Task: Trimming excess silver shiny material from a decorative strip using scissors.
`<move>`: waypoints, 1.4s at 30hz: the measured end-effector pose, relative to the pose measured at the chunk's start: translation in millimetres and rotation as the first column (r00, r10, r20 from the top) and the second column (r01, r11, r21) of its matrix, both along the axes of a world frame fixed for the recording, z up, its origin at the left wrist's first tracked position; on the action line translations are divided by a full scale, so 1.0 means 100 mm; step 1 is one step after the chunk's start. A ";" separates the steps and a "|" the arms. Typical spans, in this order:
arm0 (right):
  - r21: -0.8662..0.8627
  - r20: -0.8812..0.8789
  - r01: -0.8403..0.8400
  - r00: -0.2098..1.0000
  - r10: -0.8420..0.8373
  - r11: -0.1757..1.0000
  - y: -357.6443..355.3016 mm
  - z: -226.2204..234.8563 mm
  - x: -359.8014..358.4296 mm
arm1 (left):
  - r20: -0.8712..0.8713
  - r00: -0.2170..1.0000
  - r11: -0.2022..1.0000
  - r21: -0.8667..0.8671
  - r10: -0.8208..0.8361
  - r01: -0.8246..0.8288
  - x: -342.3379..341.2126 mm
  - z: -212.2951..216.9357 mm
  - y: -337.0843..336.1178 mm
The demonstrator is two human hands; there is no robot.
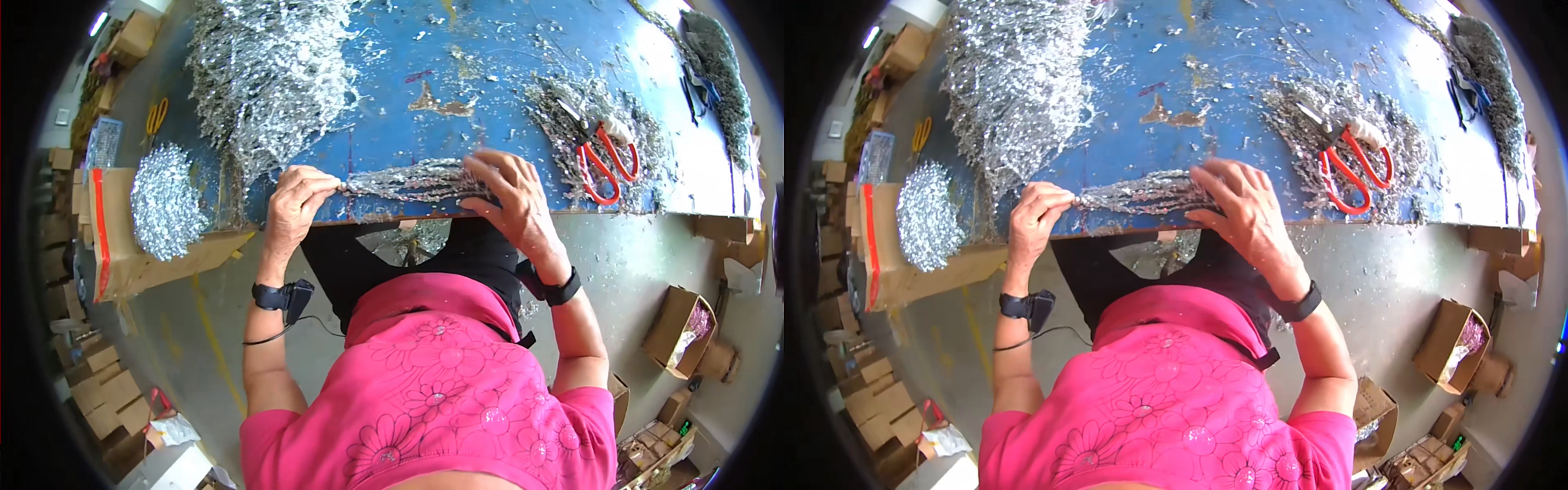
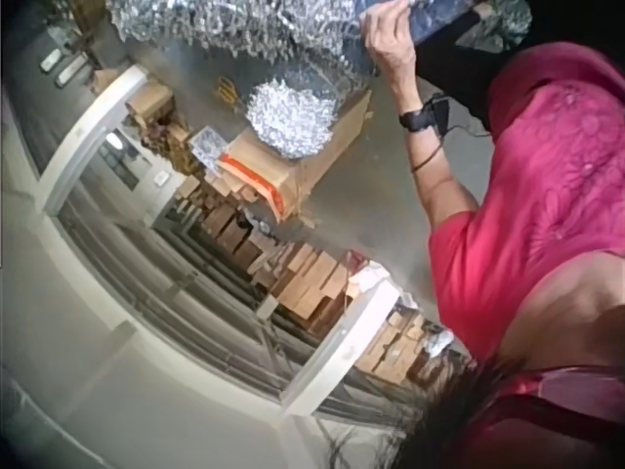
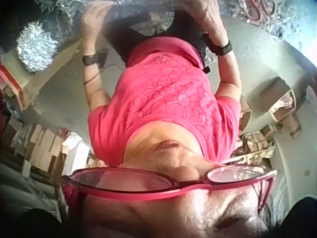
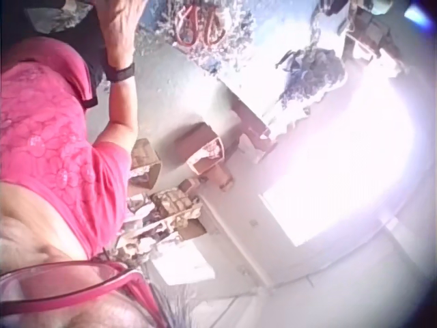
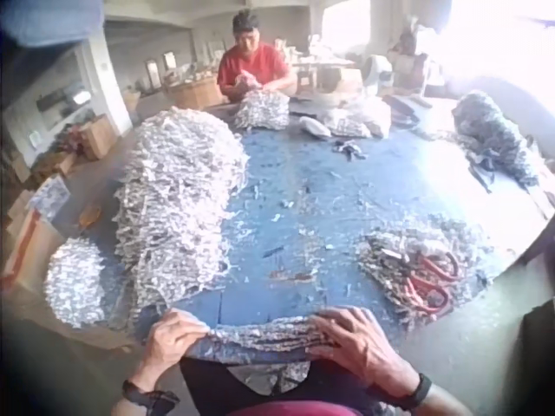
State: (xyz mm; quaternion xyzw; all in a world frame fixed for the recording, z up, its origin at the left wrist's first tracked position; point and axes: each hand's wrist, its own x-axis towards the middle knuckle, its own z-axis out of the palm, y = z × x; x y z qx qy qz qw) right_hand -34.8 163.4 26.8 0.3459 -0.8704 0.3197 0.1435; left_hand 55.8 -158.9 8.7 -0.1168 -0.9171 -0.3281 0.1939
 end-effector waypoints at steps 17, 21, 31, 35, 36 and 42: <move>0.031 -0.015 0.003 1.000 -0.002 1.000 0.24 -0.15 -0.10 | -0.001 0.999 0.999 -0.009 -0.032 0.032 0.02 0.01 -0.02; 0.031 -0.010 0.026 1.000 -0.026 0.999 0.29 -0.11 -0.08 | -0.012 1.000 1.000 -0.001 -0.027 0.027 -0.05 0.00 0.04; 0.020 -0.038 0.042 0.998 -0.041 0.999 0.26 -0.19 -0.07 | -0.036 0.999 0.999 -0.045 0.024 -0.025 0.03 -0.03 0.03; 0.050 -0.015 0.051 0.999 -0.051 0.997 0.24 -0.17 -0.05 | -0.050 0.999 0.999 -0.037 0.019 -0.021 0.02 -0.03 0.03; 0.062 -0.026 0.077 0.997 -0.075 0.995 0.21 -0.12 -0.05 | -0.058 0.998 0.999 -0.041 0.008 -0.010 0.01 -0.02 0.04; 0.061 0.093 -0.238 0.968 0.232 0.969 -0.34 -0.06 -0.10 | -0.076 0.997 0.999 -0.035 0.008 -0.011 0.02 -0.01 0.03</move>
